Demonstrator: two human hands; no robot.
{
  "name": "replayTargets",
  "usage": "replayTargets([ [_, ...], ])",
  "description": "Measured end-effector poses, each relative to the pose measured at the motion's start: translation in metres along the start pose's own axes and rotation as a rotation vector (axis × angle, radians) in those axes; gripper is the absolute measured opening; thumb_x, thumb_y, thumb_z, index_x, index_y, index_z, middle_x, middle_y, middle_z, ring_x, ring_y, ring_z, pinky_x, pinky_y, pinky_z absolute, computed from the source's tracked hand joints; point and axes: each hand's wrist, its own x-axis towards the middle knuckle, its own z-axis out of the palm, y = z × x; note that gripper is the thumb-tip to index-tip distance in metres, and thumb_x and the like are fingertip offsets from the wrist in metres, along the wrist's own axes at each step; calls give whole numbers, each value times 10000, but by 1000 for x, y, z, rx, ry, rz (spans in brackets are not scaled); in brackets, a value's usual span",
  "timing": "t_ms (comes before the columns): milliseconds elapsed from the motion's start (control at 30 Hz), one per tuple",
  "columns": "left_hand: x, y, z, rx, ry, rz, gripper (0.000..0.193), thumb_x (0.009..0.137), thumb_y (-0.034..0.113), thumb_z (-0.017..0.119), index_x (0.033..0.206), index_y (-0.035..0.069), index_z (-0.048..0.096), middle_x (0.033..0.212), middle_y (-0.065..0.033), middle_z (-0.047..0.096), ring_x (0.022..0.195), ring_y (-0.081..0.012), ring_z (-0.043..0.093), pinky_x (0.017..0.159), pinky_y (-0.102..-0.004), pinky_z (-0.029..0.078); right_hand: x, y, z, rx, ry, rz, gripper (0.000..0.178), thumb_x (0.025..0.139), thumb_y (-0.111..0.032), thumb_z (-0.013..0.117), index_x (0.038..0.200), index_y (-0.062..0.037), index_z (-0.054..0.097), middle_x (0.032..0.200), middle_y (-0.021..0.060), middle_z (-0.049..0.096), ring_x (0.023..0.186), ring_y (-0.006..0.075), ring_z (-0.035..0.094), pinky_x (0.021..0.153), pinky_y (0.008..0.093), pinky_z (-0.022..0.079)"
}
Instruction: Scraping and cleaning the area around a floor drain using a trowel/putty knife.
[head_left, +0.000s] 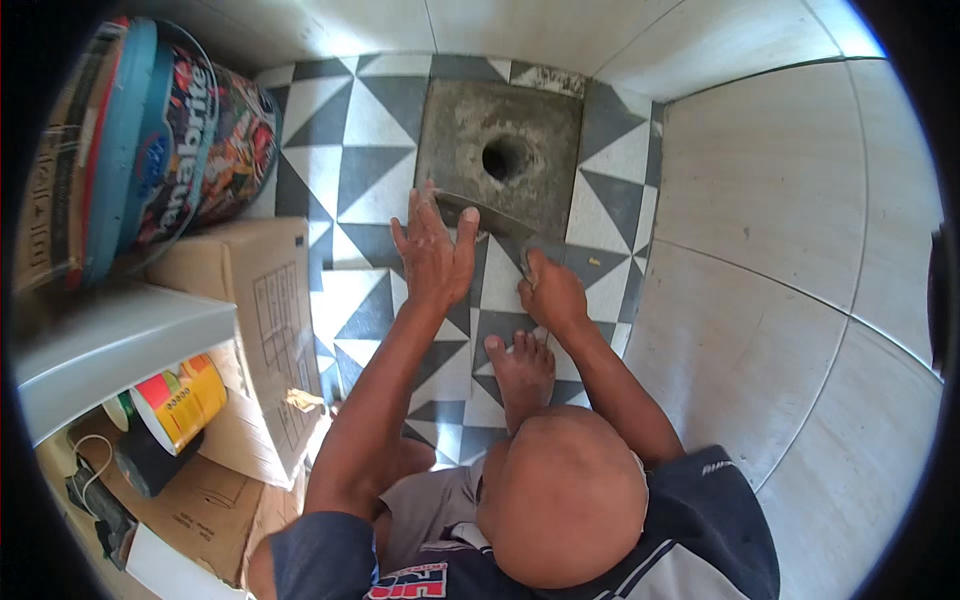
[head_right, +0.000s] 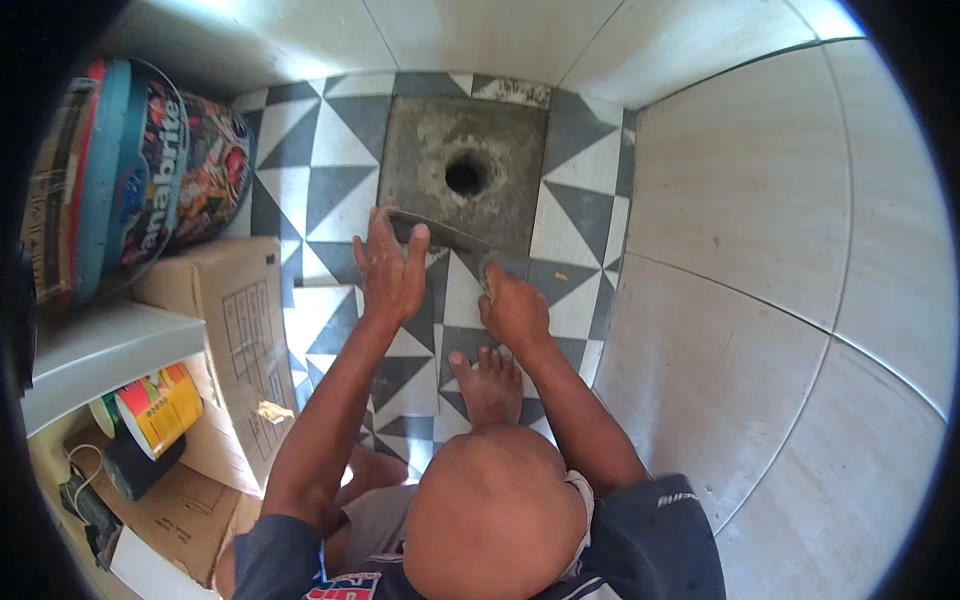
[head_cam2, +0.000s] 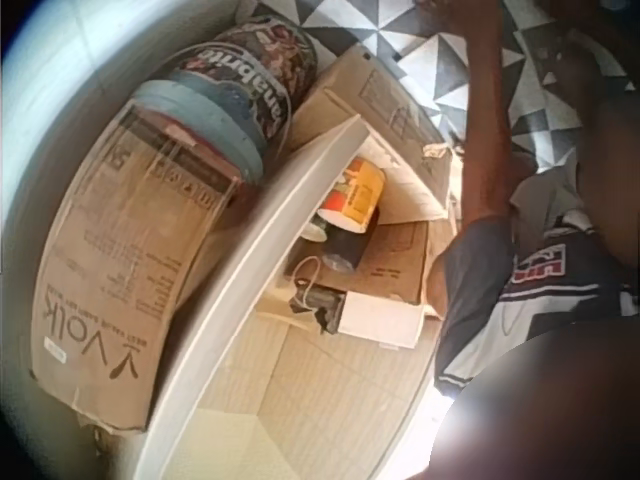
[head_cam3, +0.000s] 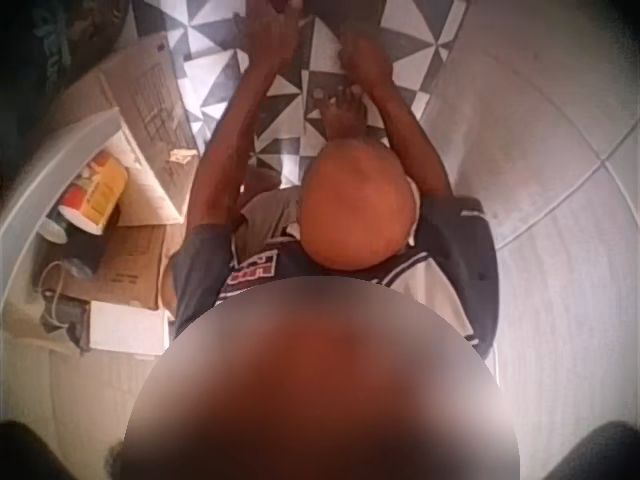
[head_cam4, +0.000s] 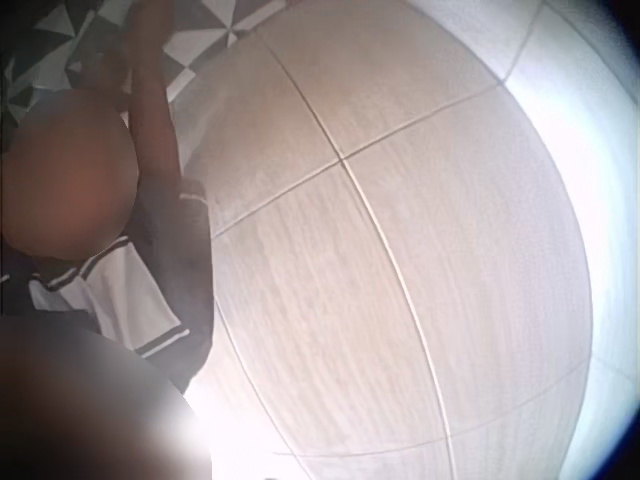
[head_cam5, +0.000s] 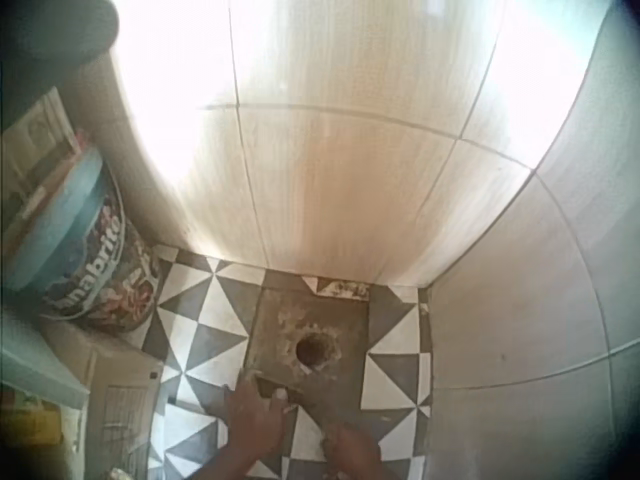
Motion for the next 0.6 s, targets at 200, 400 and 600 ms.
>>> replayTargets([
  [200,20,-35,-30,10,-92,-64,751,1067,554,370,1518,-46,380,1539,-299,417,1508,-393,313,1250,-550,107,4,-13,20,-44,-95,5,311,858,-156,667,1129,-54,552,969,248,717,911,477,694,796,580,539],
  [400,-15,12,25,-49,31,36,808,1055,598,362,1503,-75,381,1584,-237,399,1541,-375,249,1239,-586,81,-16,24,0,-5,43,56,312,834,-146,693,1107,-69,563,917,250,701,895,473,686,794,586,530],
  [600,23,-23,-14,71,-116,-95,979,1007,719,319,1542,-101,313,1609,-308,317,1561,-362,205,1270,-513,41,8,-9,10,11,-69,50,313,832,-152,695,1095,-47,562,946,280,712,923,491,683,830,588,529],
])
